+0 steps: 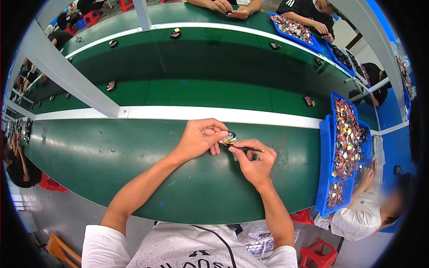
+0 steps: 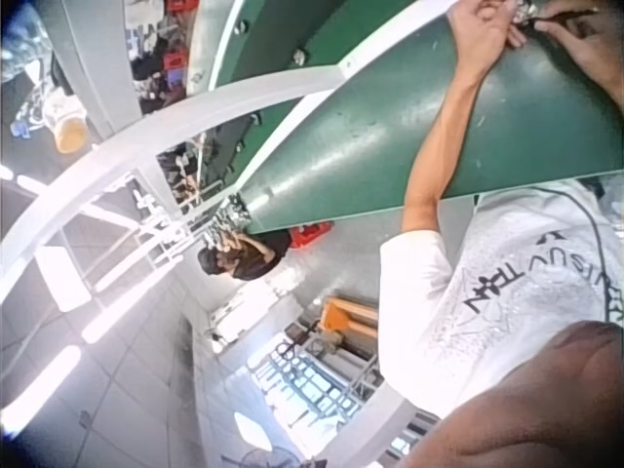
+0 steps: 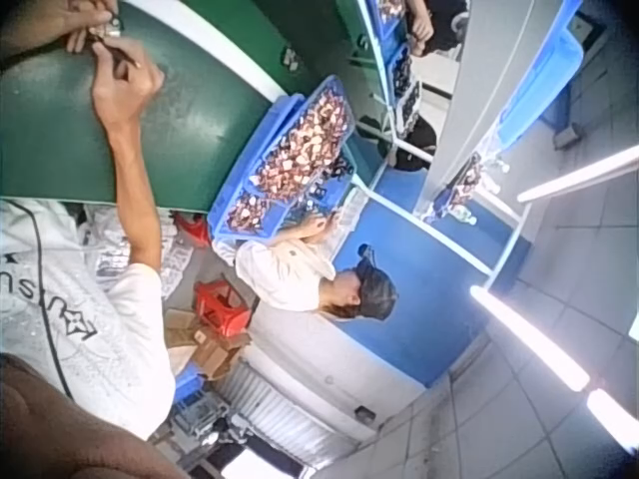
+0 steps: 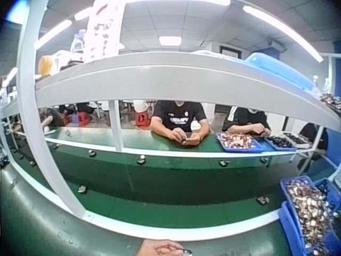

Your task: Assemble small electronic components at a factory workbench using a marking pen.

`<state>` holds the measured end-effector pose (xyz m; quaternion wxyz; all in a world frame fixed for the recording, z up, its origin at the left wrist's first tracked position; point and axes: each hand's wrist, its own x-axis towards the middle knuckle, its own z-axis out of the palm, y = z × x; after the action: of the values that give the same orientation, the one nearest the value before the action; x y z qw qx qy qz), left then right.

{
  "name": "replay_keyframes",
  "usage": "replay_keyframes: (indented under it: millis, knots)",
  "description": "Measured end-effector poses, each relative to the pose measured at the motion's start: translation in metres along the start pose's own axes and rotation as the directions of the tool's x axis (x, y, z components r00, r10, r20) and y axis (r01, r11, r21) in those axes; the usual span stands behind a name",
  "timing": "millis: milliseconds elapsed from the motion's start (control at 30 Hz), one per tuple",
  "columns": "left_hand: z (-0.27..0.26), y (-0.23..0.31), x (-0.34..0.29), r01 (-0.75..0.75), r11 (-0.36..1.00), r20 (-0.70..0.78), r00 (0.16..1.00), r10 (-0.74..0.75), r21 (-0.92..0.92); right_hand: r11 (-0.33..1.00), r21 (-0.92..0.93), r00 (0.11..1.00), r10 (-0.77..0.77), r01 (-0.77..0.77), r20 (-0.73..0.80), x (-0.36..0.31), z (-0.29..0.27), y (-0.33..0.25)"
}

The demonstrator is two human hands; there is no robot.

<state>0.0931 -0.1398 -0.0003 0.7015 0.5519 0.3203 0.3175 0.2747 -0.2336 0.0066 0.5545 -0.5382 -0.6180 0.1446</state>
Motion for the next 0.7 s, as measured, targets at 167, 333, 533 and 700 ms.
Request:
replay_keyframes:
  millis: [167,333,533,700]
  knots:
    - [-0.002,0.003,0.000,0.004,1.000,0.031,1.000,-0.003,-0.012,1.000,-0.001,1.000,-0.013,0.013,-0.010,0.000,0.001,0.000]
    - [-0.004,0.004,-0.001,-0.031,0.998,0.075,0.997,0.035,-0.055,0.996,-0.008,0.995,-0.092,0.092,-0.021,0.003,0.001,-0.006]
    - [-0.002,-0.001,-0.001,-0.029,1.000,0.082,0.996,0.029,-0.008,0.978,-0.085,0.981,-0.191,0.189,-0.021,0.003,0.002,-0.006]
    - [0.014,-0.003,-0.005,-0.043,0.999,-0.015,0.999,0.043,-0.014,0.963,-0.113,0.968,-0.249,0.244,-0.030,0.002,0.002,0.002]
